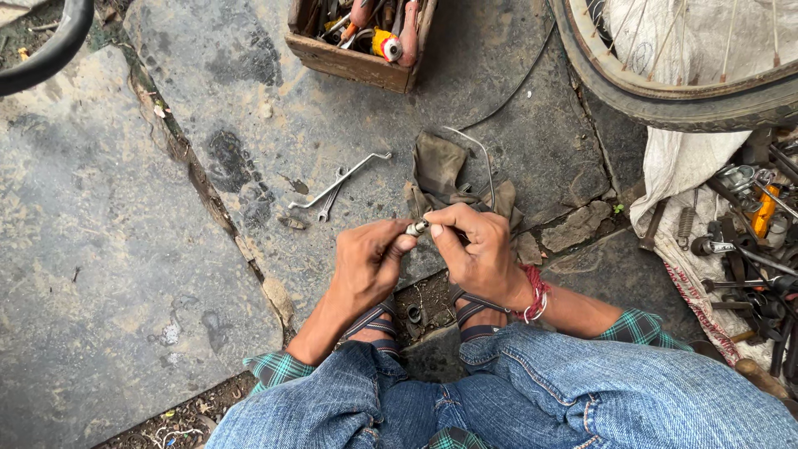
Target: The person sits on the ground and repeatedly assembles and disassembles a small cylindrical metal part using their hands. They then use a sanding block to smooth the part's surface.
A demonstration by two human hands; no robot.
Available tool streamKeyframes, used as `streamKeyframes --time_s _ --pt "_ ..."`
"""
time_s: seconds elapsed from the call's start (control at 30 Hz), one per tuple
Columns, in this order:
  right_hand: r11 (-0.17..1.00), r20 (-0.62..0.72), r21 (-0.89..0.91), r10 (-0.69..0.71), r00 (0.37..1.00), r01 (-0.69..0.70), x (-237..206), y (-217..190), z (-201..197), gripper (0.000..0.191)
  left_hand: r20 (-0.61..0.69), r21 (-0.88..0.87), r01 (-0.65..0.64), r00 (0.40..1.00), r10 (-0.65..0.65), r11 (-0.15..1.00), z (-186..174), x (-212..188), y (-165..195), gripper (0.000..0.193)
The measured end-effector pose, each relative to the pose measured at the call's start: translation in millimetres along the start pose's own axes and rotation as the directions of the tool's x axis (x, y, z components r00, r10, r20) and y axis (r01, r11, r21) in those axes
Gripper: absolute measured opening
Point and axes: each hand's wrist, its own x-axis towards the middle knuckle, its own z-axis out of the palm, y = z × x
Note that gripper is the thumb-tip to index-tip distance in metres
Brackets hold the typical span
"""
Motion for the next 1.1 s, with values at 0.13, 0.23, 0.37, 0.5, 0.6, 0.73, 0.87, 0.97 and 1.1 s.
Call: streamKeyframes --time_s 0.13,0.23,0.37,0.5,0.6,0.73,0.87,0.97,1.1 --pt "0.98 0.066 0.012 -0.197 0.978 0.197 7 2 -7 0.009 0.334 -0.345 0.323 0.92 -0.207 0.881 -1 -5 -16 0.044" --pt "0.969 0.092 0.033 -0.245 0.965 0.243 10 1 -9 0.009 0.587 -0.578 0.682 0.729 -0.353 0.448 -2 -10 -23 0.05" --pt "0.991 0.07 -0.02 -0.129 0.989 0.13 8 -4 -7 0.009 0.272 -0.449 0.424 0.903 -0.332 0.786 2 -8 -16 0.041" --pt "1.0 0.049 -0.004 0.013 0.999 -0.013 5 -7 -3 0.012 -0.169 0.066 0.065 0.984 -0.053 0.996 7 1 0 0.023" --pt "0.908 0.124 0.194 0.353 0.927 -0.371 4 -8 1 0.014 -0.263 0.396 -0.148 0.927 0.266 0.906 4 6 8 0.019" --pt "0.897 0.074 0.259 0.352 0.933 -0.359 2 -5 6 0.014 -0.184 0.585 -0.274 0.872 0.454 0.763 0 9 14 0.018" --pt "0.919 0.035 0.25 0.306 0.951 -0.305 -1 -1 10 0.014 -0.162 0.477 -0.228 0.927 0.34 0.849 1 10 15 0.018" --pt "0.955 -0.005 0.208 0.216 0.976 -0.21 -2 0 9 0.013 -0.115 0.324 -0.124 0.979 0.17 0.938 3 10 12 0.017" --pt "0.986 -0.008 0.109 0.129 0.992 -0.127 -1 0 4 0.013 -0.001 0.159 -0.005 1.0 0.006 0.987 5 3 -1 0.026"
